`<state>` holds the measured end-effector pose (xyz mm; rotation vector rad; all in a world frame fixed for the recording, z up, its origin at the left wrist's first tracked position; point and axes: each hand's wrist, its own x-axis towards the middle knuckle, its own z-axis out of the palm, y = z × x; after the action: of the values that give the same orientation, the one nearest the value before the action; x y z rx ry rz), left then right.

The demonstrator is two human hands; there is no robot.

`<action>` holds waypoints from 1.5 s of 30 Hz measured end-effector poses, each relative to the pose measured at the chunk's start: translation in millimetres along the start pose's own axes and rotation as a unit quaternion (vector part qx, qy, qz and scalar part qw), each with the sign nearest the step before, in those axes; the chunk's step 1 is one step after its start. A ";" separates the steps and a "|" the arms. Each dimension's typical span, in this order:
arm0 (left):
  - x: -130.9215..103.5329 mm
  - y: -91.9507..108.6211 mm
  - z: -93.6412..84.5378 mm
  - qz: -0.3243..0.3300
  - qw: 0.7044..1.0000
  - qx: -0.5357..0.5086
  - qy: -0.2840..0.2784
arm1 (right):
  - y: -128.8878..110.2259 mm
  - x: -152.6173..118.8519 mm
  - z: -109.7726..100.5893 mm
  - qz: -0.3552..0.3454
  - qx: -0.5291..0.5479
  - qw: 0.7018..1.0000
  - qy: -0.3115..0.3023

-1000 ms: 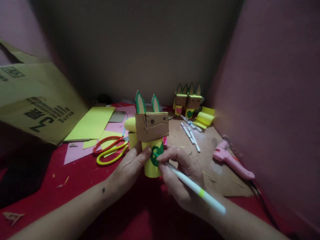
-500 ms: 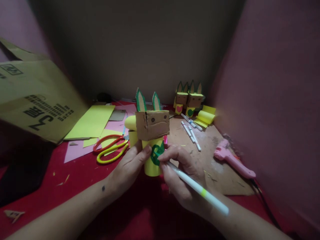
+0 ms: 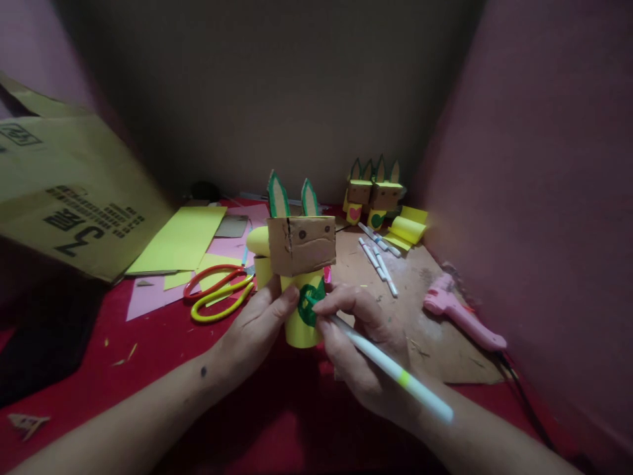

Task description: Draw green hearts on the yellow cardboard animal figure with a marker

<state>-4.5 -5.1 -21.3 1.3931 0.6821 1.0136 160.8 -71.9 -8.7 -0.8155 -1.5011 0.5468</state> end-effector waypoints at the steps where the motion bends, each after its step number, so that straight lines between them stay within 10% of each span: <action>1: -0.1 0.3 0.3 -0.004 1.000 -0.003 0.001 | 0.1 -0.1 -0.5 -0.004 -0.004 1.000 -0.004; 45: -0.9 6.2 2.8 -0.024 1.000 -0.002 -0.005 | 1.1 0.3 -5.8 -0.036 -0.033 0.998 -0.030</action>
<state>-3.5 -7.8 -15.1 1.3709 0.7021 0.9705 166.7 -71.7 -8.7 -0.7996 -1.6045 0.4743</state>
